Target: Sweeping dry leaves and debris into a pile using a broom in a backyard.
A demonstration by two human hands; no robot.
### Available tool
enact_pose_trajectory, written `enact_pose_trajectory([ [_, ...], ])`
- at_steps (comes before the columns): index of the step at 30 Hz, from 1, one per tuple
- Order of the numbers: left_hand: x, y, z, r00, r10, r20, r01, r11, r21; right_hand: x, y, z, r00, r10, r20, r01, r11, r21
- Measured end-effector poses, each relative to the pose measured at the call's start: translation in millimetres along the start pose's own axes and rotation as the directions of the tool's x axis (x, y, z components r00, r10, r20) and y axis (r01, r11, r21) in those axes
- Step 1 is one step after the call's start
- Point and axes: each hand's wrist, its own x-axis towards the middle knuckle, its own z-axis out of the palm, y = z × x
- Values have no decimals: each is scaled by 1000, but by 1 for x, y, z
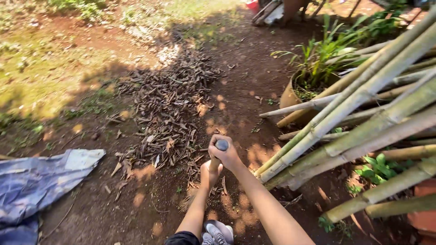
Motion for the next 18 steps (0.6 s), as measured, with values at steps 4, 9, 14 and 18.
enact_pose_trajectory([
  [4,-18,-46,13,951,302,73,-294,950,-105,-50,-22,10,984,18,-180,-46,987,-153],
  [9,-84,-75,-12,946,275,174,-239,950,-201,-125,-37,64,949,-66,-307,-4,975,-224],
  [14,-145,-76,-97,946,218,239,-169,963,-208,-184,-31,149,930,-67,-361,-37,961,-274],
  [18,-170,17,-169,848,278,451,-239,960,-143,-205,-52,218,911,-131,-390,28,966,-258],
])
